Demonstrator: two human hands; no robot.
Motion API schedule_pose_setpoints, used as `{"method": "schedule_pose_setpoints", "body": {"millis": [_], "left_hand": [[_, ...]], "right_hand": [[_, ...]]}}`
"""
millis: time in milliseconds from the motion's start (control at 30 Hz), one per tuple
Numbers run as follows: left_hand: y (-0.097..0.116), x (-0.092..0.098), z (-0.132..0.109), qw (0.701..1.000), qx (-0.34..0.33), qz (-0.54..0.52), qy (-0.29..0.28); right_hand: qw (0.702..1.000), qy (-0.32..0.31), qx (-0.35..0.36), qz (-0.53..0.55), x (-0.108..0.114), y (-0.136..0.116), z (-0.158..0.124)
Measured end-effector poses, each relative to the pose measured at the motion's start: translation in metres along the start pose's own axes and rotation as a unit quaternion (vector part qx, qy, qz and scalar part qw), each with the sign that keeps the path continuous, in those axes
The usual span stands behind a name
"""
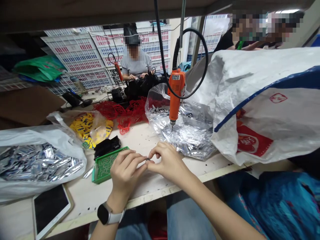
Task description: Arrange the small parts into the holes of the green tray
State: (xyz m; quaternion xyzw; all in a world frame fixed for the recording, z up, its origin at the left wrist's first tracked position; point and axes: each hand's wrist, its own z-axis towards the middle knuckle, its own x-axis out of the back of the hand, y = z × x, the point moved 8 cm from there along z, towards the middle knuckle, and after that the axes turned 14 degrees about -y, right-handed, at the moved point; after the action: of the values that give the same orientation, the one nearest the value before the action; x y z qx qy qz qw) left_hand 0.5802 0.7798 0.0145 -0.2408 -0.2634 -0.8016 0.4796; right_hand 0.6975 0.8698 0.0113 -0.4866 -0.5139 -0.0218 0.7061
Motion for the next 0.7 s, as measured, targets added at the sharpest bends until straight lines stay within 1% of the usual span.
{"method": "schedule_pose_setpoints", "body": {"millis": [67,133,200,267,300,333,367,400,433,467,500,533,567,600,633,700], "left_hand": [[0.004,0.000,0.000,1.000,-0.009,0.003,-0.014],[0.009,-0.001,0.001,0.999,-0.018,0.006,-0.032],[0.014,-0.004,0.000,0.999,-0.022,0.003,-0.049],[0.014,-0.007,-0.003,0.998,-0.007,-0.017,-0.064],[0.011,-0.009,-0.005,0.996,0.018,-0.045,-0.074],[0.004,-0.013,-0.008,0.990,0.063,-0.097,-0.084],[-0.008,-0.018,-0.014,0.970,0.133,-0.182,-0.087],[-0.021,-0.025,-0.024,0.929,0.219,-0.287,-0.082],[-0.032,-0.035,-0.037,0.866,0.303,-0.392,-0.069],[-0.039,-0.045,-0.050,0.794,0.371,-0.479,-0.050],[-0.042,-0.052,-0.061,0.730,0.418,-0.540,-0.030],[-0.044,-0.057,-0.070,0.686,0.445,-0.576,-0.012],[-0.045,-0.058,-0.074,0.666,0.456,-0.591,-0.001],[-0.046,-0.059,-0.077,0.653,0.460,-0.601,0.007],[-0.047,-0.060,-0.080,0.630,0.465,-0.622,0.020],[-0.046,-0.062,-0.083,0.563,0.467,-0.680,0.051]], "right_hand": [[0.999,-0.045,-0.021,0.023,-0.004,0.004,0.000],[0.996,-0.075,-0.035,0.041,-0.007,0.008,-0.003],[0.994,-0.088,-0.040,0.051,-0.007,0.014,-0.006],[0.995,-0.084,-0.041,0.047,-0.004,0.022,-0.011],[0.995,-0.075,-0.042,0.043,-0.001,0.028,-0.013],[0.996,-0.064,-0.044,0.036,0.003,0.034,-0.015],[0.997,-0.049,-0.045,0.027,0.008,0.040,-0.017],[0.998,-0.034,-0.045,0.016,0.013,0.046,-0.019],[0.999,-0.019,-0.043,0.004,0.018,0.051,-0.022],[0.999,-0.007,-0.040,-0.009,0.023,0.055,-0.024],[0.999,0.003,-0.036,-0.021,0.026,0.059,-0.026],[0.999,0.009,-0.031,-0.032,0.028,0.061,-0.027],[0.999,0.012,-0.027,-0.042,0.029,0.063,-0.029],[0.998,0.014,-0.022,-0.051,0.029,0.064,-0.029],[0.998,0.015,-0.018,-0.059,0.028,0.065,-0.030],[0.997,0.018,-0.011,-0.077,0.026,0.064,-0.030]]}}
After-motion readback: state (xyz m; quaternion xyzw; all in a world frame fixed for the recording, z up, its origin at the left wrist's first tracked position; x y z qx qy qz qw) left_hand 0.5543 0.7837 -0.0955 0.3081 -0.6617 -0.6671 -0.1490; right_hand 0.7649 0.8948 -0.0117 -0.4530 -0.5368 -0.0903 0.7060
